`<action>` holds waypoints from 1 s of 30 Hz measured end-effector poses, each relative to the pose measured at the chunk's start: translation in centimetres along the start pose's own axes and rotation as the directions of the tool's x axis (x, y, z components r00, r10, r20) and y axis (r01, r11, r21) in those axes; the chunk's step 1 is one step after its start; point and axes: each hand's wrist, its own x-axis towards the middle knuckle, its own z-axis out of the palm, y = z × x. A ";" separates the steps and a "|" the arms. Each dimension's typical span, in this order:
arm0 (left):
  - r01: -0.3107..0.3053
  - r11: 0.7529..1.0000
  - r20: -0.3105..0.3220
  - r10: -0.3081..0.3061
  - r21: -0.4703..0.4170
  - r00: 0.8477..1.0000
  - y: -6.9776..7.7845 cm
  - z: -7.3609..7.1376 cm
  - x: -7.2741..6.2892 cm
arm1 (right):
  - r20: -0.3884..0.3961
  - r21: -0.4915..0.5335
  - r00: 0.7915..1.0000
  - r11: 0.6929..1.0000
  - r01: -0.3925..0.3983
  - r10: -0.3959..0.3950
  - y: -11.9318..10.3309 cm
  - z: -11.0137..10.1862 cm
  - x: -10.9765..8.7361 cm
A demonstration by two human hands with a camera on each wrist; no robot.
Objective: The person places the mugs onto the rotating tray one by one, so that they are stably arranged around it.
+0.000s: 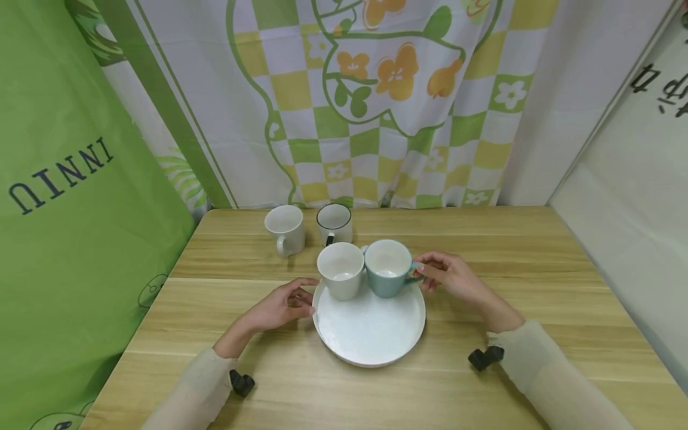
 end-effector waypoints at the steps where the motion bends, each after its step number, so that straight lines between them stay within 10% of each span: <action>1: -0.001 1.000 0.000 0.001 0.002 1.000 0.0 0.0 0.0 | 0.002 0.000 1.000 1.000 -0.003 0.003 0.0 0.0 0.0; 30: -0.004 1.000 -0.012 0.004 0.008 1.000 -0.1 -0.1 0.1 | -0.040 -0.021 0.999 0.999 -0.031 0.030 0.0 0.1 -0.1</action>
